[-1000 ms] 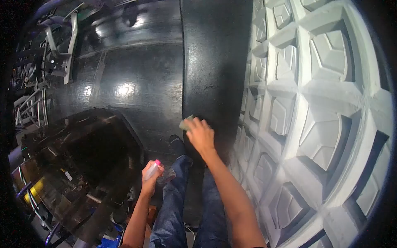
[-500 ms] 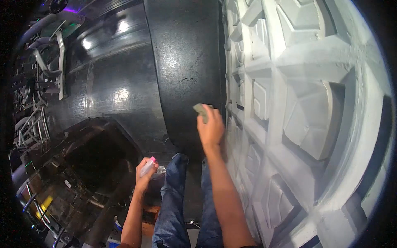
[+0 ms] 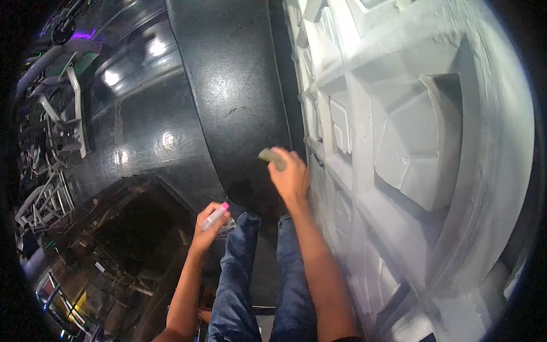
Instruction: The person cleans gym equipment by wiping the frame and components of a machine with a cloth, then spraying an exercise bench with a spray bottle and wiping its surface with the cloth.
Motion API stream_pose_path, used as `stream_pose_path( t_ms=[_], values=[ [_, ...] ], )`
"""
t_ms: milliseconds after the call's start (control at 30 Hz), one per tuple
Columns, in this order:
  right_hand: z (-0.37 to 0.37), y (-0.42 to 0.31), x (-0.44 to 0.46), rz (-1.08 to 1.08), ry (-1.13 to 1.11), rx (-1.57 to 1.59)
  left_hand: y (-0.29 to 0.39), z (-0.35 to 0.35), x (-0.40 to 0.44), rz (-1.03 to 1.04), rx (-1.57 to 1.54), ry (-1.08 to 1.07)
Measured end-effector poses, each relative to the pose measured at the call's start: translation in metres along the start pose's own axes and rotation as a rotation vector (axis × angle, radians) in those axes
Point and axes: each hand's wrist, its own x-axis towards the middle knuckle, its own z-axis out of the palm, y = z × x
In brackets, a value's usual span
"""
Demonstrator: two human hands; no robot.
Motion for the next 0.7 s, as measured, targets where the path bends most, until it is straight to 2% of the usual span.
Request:
stream_pose_path(
  t_ms=[133,233,433,500,567,633,700],
  values=[
    [-0.004,-0.004,0.034,0.066,0.157,0.067,0.002,0.008,0.005,-0.004,0.021,-0.048],
    [0.012,-0.010,0.045,0.109,0.284,0.161,-0.001,0.009,0.011,0.095,0.077,-0.052],
    [0.011,0.016,-0.006,0.219,0.262,0.136,0.017,0.009,0.012,0.050,0.005,-0.031],
    [0.009,0.032,-0.029,0.426,0.238,0.125,0.012,0.007,0.014,0.086,0.076,-0.026],
    [0.003,0.046,-0.032,0.489,0.162,0.149,0.011,0.007,0.014,0.035,0.058,-0.050],
    [0.001,0.055,-0.028,0.556,0.083,0.179,0.010,0.007,0.014,0.257,0.292,-0.055],
    [0.002,0.056,-0.003,0.482,0.079,0.199,0.009,0.006,0.012,0.258,0.246,-0.063]
  ],
)
